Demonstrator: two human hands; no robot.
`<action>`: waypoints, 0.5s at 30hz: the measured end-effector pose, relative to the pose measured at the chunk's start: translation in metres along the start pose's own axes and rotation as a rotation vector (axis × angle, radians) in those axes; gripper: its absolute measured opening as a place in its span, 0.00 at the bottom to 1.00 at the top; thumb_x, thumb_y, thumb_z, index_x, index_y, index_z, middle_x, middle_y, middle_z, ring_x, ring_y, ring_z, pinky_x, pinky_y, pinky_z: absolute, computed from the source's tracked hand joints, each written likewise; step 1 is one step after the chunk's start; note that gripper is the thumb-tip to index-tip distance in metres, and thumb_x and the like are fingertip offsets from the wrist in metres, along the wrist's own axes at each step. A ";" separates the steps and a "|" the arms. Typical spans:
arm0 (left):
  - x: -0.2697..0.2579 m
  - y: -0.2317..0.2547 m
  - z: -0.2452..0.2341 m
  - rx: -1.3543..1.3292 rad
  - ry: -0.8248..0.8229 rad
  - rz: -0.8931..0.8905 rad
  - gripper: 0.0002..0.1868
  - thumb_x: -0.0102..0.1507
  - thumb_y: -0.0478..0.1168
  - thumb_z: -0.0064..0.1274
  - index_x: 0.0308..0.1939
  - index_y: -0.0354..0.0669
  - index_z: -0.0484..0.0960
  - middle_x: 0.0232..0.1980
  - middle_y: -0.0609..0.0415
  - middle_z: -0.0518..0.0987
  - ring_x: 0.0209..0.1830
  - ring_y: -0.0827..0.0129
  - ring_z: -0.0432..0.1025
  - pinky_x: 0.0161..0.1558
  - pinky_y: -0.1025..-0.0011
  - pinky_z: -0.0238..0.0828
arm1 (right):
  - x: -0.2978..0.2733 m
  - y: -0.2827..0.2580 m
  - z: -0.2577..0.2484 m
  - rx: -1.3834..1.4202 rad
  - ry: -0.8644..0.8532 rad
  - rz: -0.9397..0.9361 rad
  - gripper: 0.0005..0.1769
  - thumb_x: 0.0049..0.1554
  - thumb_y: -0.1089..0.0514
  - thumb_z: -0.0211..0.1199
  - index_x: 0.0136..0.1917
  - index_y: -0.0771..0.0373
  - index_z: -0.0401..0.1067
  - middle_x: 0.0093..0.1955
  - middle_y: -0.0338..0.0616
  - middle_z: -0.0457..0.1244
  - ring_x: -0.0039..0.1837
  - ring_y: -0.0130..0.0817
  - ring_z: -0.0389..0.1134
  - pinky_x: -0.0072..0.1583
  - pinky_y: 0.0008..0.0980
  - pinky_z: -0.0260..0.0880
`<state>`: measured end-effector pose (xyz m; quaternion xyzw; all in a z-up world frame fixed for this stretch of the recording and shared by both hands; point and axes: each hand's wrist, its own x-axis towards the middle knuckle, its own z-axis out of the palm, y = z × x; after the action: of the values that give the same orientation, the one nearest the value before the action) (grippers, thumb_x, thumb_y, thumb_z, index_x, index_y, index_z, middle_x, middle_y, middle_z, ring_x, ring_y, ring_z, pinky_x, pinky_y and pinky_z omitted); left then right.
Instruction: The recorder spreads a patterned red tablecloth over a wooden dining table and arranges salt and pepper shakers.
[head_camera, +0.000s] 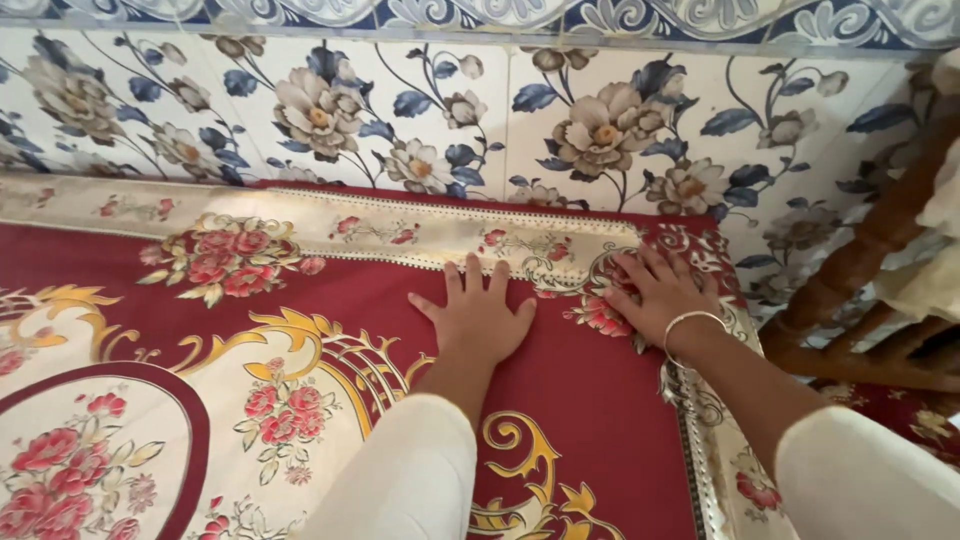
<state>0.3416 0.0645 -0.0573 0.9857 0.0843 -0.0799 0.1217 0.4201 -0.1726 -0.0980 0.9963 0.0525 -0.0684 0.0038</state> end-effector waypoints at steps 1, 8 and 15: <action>0.003 -0.001 -0.002 -0.001 -0.002 0.003 0.40 0.66 0.68 0.37 0.79 0.64 0.51 0.85 0.52 0.40 0.84 0.50 0.31 0.69 0.20 0.27 | -0.002 -0.004 -0.006 -0.001 -0.001 0.003 0.41 0.57 0.22 0.41 0.81 0.25 0.43 0.86 0.27 0.34 0.85 0.39 0.35 0.78 0.63 0.36; 0.099 -0.052 0.032 -0.006 0.213 0.039 0.38 0.69 0.62 0.35 0.78 0.50 0.54 0.82 0.50 0.50 0.82 0.55 0.42 0.73 0.30 0.34 | 0.034 -0.005 0.000 0.042 0.151 -0.051 0.38 0.58 0.26 0.51 0.77 0.37 0.56 0.84 0.36 0.45 0.85 0.42 0.39 0.78 0.68 0.35; 0.093 -0.045 -0.007 0.067 0.063 0.049 0.35 0.69 0.63 0.29 0.78 0.58 0.55 0.83 0.57 0.50 0.84 0.62 0.43 0.74 0.28 0.33 | 0.057 0.002 0.005 0.156 0.060 -0.102 0.37 0.59 0.27 0.46 0.77 0.38 0.54 0.83 0.36 0.44 0.84 0.46 0.39 0.75 0.75 0.34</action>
<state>0.4247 0.1230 -0.0776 0.9931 0.0611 -0.0488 0.0879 0.4758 -0.1691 -0.1108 0.9912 0.0979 -0.0423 -0.0787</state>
